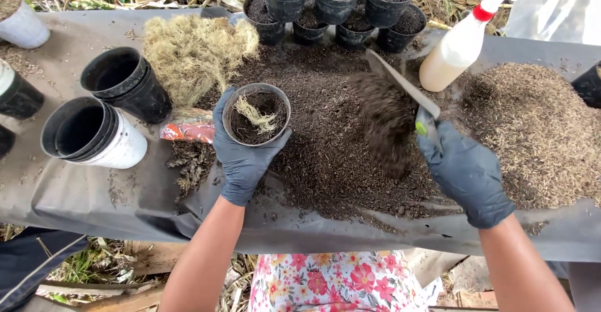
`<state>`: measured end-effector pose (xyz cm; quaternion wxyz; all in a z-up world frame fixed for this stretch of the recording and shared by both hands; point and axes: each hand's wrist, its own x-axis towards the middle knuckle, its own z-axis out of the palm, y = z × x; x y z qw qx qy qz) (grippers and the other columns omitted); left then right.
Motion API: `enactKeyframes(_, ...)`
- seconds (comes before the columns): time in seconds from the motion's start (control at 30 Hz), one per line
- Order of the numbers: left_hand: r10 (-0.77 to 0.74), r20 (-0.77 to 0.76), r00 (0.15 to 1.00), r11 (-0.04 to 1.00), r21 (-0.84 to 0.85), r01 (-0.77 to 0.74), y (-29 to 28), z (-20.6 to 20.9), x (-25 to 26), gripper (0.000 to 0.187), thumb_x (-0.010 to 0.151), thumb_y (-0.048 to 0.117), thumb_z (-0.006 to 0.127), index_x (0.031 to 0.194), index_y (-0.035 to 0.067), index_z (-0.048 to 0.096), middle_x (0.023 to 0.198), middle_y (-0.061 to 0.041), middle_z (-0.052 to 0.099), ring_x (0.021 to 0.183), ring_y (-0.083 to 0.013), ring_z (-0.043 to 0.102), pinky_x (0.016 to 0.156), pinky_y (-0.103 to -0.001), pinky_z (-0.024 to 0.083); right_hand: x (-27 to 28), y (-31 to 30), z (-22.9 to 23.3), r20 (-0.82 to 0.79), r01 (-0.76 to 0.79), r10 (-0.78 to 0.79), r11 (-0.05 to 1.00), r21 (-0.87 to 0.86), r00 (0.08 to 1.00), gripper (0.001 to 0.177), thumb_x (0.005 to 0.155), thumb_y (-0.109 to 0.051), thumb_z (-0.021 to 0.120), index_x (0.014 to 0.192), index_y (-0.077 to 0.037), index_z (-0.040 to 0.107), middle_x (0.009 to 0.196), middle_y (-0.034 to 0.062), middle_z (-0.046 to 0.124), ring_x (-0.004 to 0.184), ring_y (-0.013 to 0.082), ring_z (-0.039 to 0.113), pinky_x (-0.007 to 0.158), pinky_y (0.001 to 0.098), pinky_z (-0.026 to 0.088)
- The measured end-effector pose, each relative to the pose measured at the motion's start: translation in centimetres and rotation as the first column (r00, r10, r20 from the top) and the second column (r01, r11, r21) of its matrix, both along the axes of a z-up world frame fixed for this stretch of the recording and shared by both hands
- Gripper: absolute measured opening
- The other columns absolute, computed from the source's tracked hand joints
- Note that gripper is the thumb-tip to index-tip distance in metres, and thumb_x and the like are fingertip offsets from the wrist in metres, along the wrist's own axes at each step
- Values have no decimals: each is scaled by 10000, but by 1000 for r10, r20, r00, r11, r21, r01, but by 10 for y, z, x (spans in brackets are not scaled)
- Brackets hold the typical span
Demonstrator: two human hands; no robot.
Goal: Filling small plastic nursery pots with soil using a hand trowel and leveling the surface by hand.
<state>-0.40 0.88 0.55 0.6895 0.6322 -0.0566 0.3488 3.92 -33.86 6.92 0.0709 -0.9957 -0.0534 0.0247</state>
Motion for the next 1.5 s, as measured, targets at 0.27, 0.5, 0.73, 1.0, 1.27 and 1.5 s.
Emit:
enactKeyframes(0.27, 290, -153, 945, 957, 53, -285, 5, -2, 8, 1227, 432, 119, 1046, 1446, 110, 356, 1533, -170, 441, 1450, -330, 447, 1236, -527, 402, 127, 57, -27, 399, -283, 282, 957, -56, 873, 272, 1094, -327, 464, 1181, -114, 609, 947, 174, 660, 926, 469, 685, 805, 575, 546)
enactKeyframes(0.5, 575, 16, 818, 758, 365, -540, 21, -2, 14, 1165, 378, 160, 1094, 1359, -13, 489, 1356, -237, 548, 1324, -381, 564, 1142, -516, 482, 186, 117, -33, 122, -560, 557, 829, -9, 822, 238, 996, -328, 489, 1044, -141, 627, 1086, 130, 706, 1099, 401, 670, 902, 551, 543)
enactKeyframes(0.73, 462, -79, 883, 871, 227, -435, 23, -6, 17, 1263, 334, 58, 1085, 1401, 42, 409, 1402, -211, 496, 1362, -343, 525, 1141, -538, 476, 152, 101, 1, 212, -741, 733, 669, -54, 646, 155, 937, -213, 581, 1074, -224, 652, 1112, -17, 732, 1138, 282, 676, 981, 470, 509)
enactKeyframes(1.0, -18, 39, 999, 965, -260, 27, 16, -12, 8, 1072, 587, -39, 886, 1504, 208, 391, 1560, -98, 400, 1416, -310, 429, 1057, -606, 576, 103, 12, 30, 241, -542, 601, 796, -268, 762, 383, 1015, -305, 562, 1389, -297, 641, 1232, -45, 737, 1079, 197, 688, 974, 424, 494)
enactKeyframes(1.27, 132, 9, 991, 991, -6, -132, 6, -9, 6, 1052, 620, 8, 940, 1497, 107, 367, 1513, -102, 450, 1417, -257, 468, 1255, -420, 412, 22, -20, -35, 641, -177, 508, 843, -509, 576, 756, 823, -108, 598, 1555, -295, 618, 1138, -62, 645, 958, 174, 616, 779, 352, 496)
enactKeyframes(1.5, 126, 30, 992, 978, 163, -129, -1, 6, 0, 950, 656, 101, 956, 1446, 81, 429, 1467, -112, 487, 1396, -276, 499, 1275, -394, 382, 5, -58, -46, 561, 77, 368, 784, -616, 741, 572, 1092, -398, 566, 1638, -526, 453, 1021, -158, 651, 882, 101, 612, 763, 260, 476)
